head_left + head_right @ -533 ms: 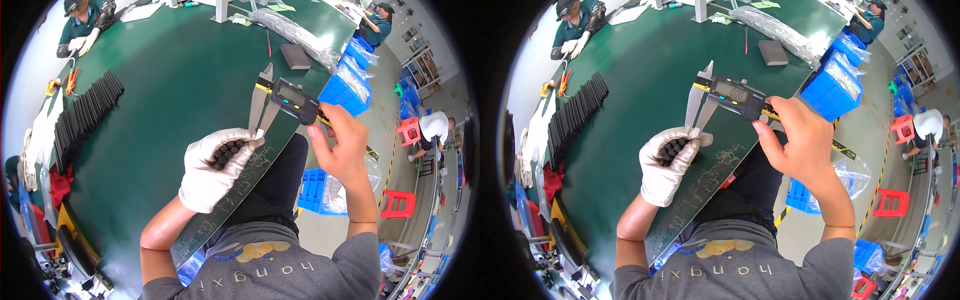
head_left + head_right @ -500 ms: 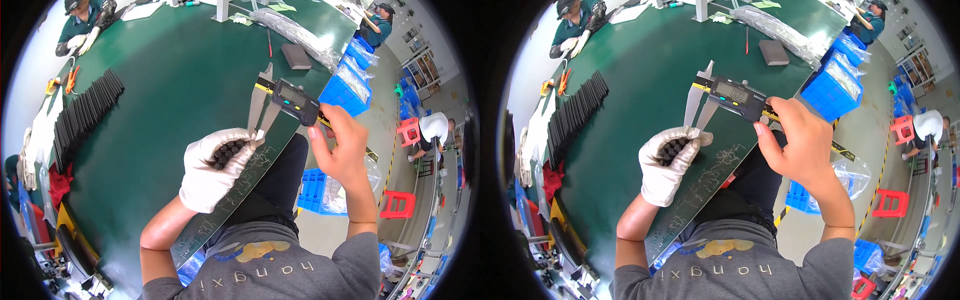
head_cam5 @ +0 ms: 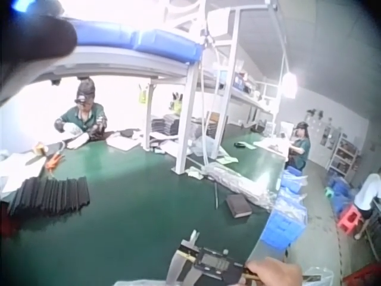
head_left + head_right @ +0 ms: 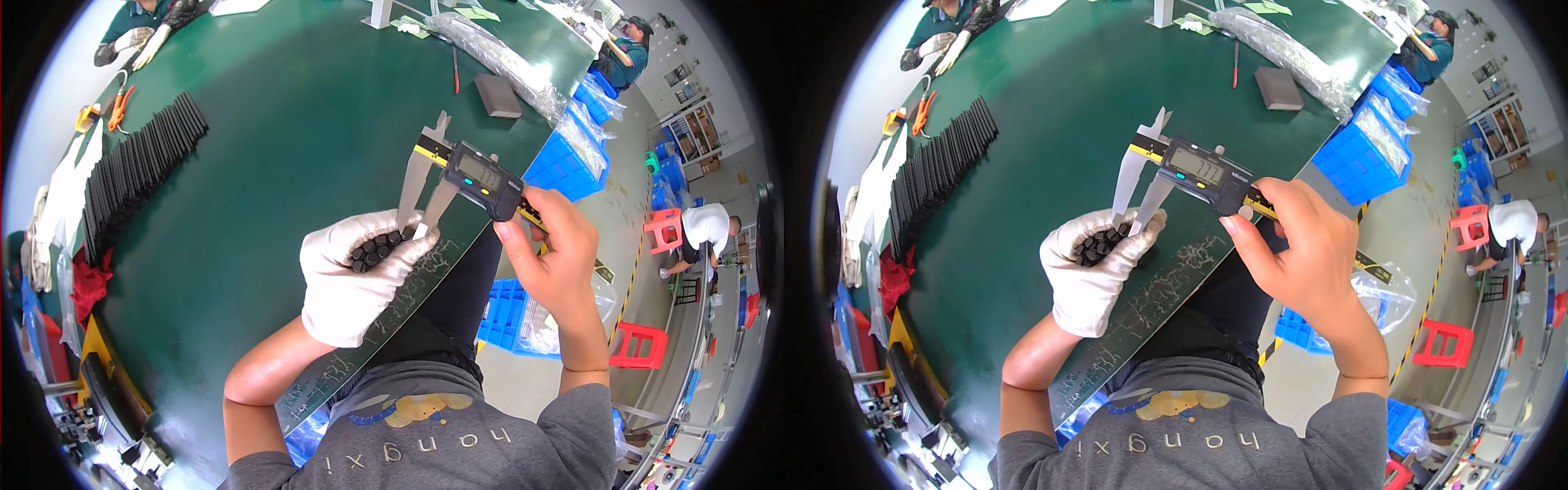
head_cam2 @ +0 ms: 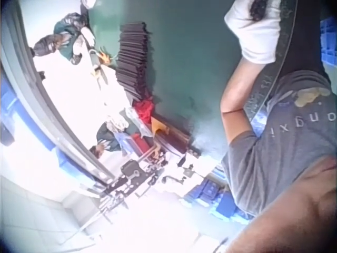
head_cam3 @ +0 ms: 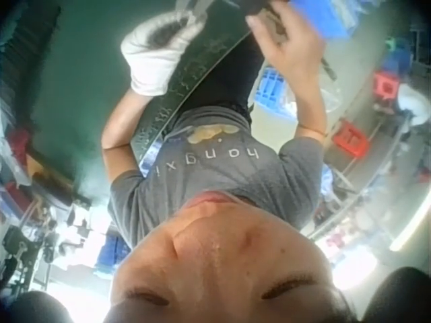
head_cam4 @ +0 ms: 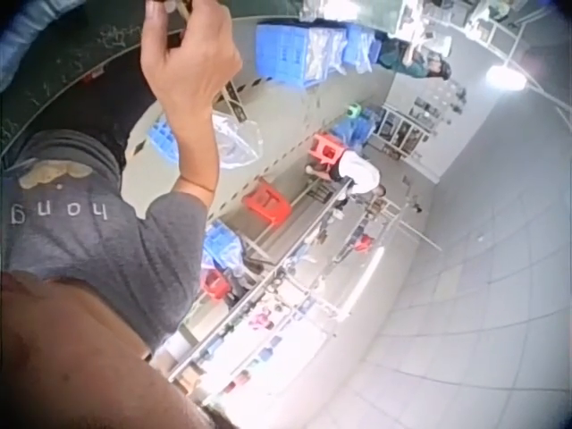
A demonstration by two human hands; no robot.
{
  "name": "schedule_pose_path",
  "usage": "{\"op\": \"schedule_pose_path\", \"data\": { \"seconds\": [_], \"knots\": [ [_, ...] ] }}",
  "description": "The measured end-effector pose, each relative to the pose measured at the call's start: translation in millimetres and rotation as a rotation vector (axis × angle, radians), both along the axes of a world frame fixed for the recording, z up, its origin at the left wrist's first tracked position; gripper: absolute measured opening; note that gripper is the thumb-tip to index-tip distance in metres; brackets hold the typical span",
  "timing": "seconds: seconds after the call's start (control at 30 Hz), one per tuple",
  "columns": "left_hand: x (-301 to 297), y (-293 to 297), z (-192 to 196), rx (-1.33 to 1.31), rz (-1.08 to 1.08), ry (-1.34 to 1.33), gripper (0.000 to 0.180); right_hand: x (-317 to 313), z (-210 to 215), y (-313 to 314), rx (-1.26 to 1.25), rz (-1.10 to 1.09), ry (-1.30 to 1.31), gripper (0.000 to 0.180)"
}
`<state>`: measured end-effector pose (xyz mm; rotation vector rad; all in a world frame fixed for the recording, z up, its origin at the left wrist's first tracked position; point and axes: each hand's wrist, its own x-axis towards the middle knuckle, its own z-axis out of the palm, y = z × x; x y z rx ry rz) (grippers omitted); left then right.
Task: Measuring various mechanical parts and rods using a digital caliper for quality control.
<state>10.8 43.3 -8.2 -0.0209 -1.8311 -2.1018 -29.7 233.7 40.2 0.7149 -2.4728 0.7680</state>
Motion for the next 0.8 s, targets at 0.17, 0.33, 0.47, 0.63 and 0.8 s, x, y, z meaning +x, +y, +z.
{"op": "schedule_pose_path", "data": {
  "seconds": [0.17,0.33,0.47,0.63,0.8],
  "knots": [
    [0,0,2,0.005,-0.012,0.016,0.018,0,7,0,0.063,-0.044,0.007,0.03],
    [-1,0,0,-0.003,-0.079,0.049,0.02,-2,8,5,0.065,-0.041,0.102,0.032],
    [0,-2,-3,0.013,-0.107,0.08,0.02,-1,12,3,0.108,-0.054,0.109,0.032],
    [1,0,-4,0.032,-0.106,0.064,0.02,1,11,6,0.155,-0.059,0.087,0.032],
    [-2,8,-7,0.058,-0.027,0.08,0.018,3,5,8,0.125,-0.021,0.088,0.029]
  ]
}}
